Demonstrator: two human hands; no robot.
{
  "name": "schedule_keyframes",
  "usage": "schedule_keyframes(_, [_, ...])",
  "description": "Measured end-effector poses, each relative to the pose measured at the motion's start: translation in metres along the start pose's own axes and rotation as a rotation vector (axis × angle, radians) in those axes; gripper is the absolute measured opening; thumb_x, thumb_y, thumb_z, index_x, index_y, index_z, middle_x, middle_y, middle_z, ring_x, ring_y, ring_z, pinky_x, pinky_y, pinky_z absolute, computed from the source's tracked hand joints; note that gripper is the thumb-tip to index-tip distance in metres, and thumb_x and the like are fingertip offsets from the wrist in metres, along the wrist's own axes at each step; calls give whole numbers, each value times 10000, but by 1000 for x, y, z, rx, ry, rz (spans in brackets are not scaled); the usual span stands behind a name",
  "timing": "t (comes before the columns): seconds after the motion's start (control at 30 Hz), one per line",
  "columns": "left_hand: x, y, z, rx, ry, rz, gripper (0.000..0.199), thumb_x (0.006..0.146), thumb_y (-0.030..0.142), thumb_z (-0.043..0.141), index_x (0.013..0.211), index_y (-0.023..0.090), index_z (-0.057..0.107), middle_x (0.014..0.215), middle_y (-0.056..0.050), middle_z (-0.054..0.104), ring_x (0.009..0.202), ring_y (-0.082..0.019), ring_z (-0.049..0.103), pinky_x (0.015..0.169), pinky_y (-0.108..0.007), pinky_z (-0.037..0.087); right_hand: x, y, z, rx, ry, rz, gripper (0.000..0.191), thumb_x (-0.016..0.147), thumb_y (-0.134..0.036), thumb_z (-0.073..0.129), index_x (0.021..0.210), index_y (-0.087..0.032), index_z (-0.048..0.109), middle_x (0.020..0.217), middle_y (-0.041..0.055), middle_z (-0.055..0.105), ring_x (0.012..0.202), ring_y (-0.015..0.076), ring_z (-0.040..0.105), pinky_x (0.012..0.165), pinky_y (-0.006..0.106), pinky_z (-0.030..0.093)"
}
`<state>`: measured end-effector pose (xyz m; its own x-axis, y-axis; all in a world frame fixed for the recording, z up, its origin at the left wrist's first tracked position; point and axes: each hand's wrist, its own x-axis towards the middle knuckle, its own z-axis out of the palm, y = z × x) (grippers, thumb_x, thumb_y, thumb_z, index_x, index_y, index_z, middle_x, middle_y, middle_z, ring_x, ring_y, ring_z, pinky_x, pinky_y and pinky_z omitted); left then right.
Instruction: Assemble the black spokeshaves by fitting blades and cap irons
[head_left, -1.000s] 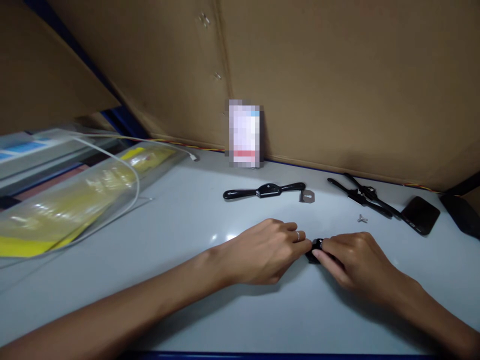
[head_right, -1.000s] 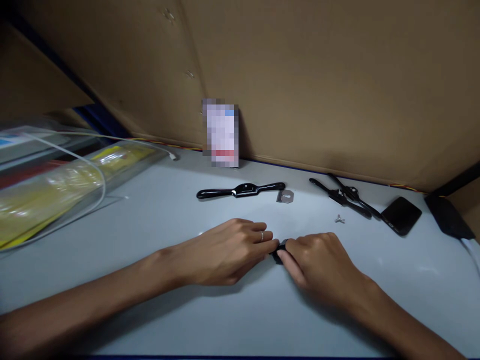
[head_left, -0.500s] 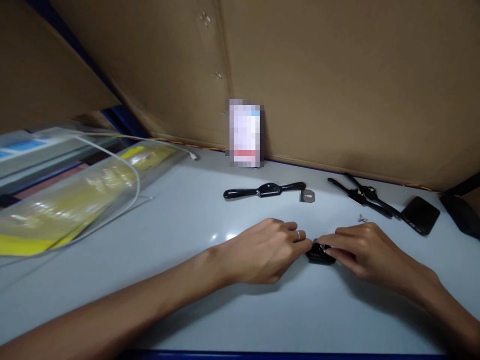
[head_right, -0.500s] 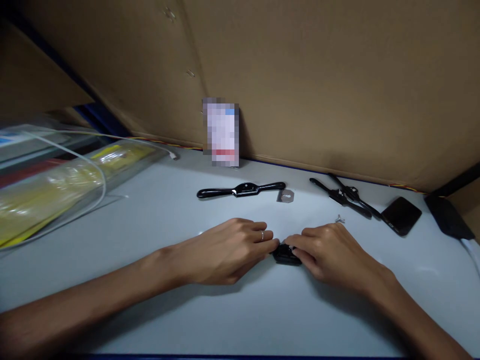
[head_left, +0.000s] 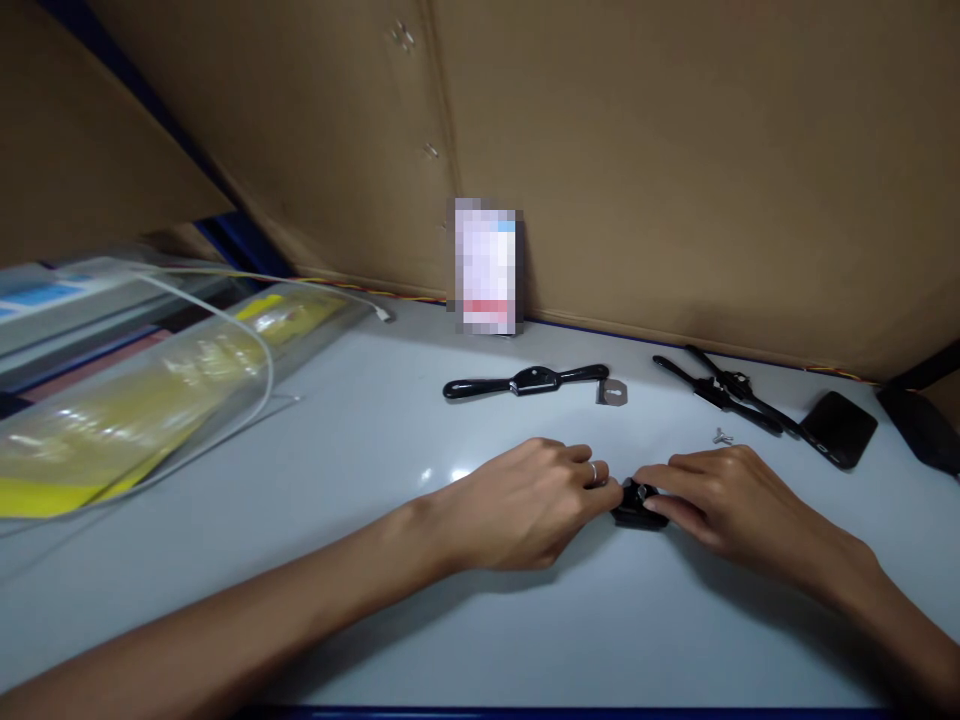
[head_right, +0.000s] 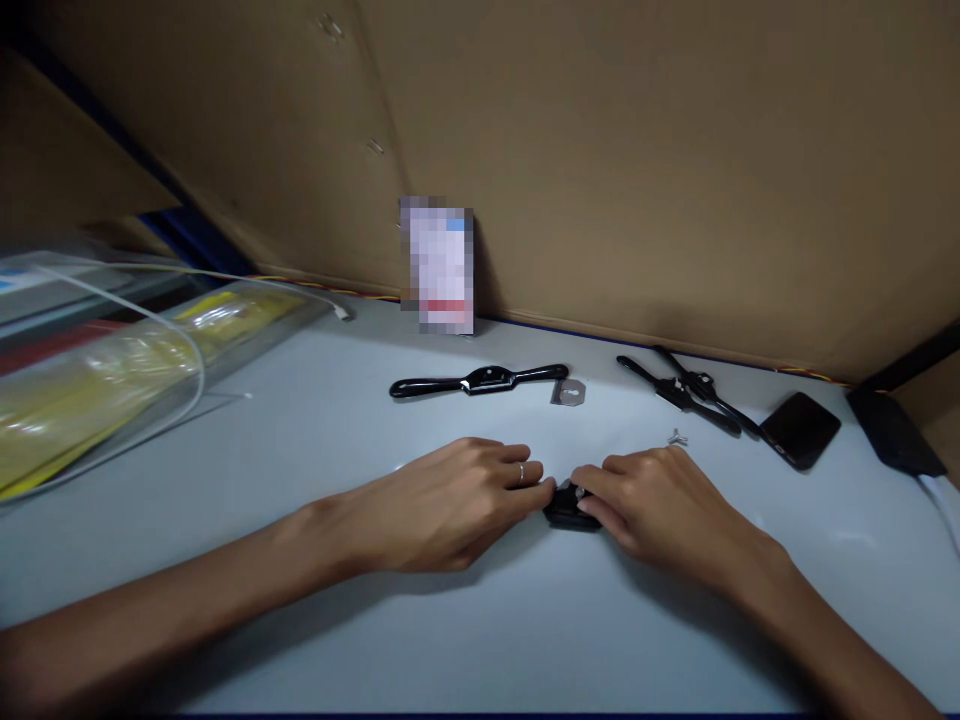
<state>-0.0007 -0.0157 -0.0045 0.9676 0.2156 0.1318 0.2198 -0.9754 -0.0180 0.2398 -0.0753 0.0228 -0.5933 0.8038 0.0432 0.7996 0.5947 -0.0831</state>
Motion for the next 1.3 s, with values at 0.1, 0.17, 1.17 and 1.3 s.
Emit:
schedule_keyframes(0.1, [0, 0, 0, -5, 20, 7, 154, 823, 73, 565, 929, 185, 578, 811, -30, 656, 683, -200, 585, 559, -355, 391, 0, 1, 0, 19, -8, 4, 179, 995, -245, 565, 1086, -229, 718, 719, -2, 692, 579, 135, 585, 576, 289, 290])
schedule_keyframes(0.17, [0, 1, 0, -3, 19, 6, 170, 807, 68, 571, 932, 184, 577, 811, -31, 659, 685, -202, 589, 559, -354, 395, 0, 2, 0, 31, -13, 9, 155, 987, -240, 588, 1070, -235, 719, 727, -7, 696, 588, 135, 592, 583, 287, 293])
schedule_keyframes(1.17, [-3, -8, 2, -151, 11, -127, 193, 942, 94, 452, 967, 183, 621, 811, -31, 620, 715, -192, 597, 585, -323, 400, 9, 13, 18, 37, 210, 165, 310, 1053, -317, 469, 867, -183, 678, 786, 21, 682, 624, 128, 543, 585, 293, 292])
schedule_keyframes(1.3, [-2, -10, 3, -131, 38, -161, 198, 992, 156, 444, 1014, 184, 639, 849, -39, 612, 729, -182, 598, 582, -302, 404, 5, 29, 2, 180, 109, 222, 271, 1007, -336, 555, 815, -182, 669, 822, 22, 662, 687, 129, 550, 648, 281, 345])
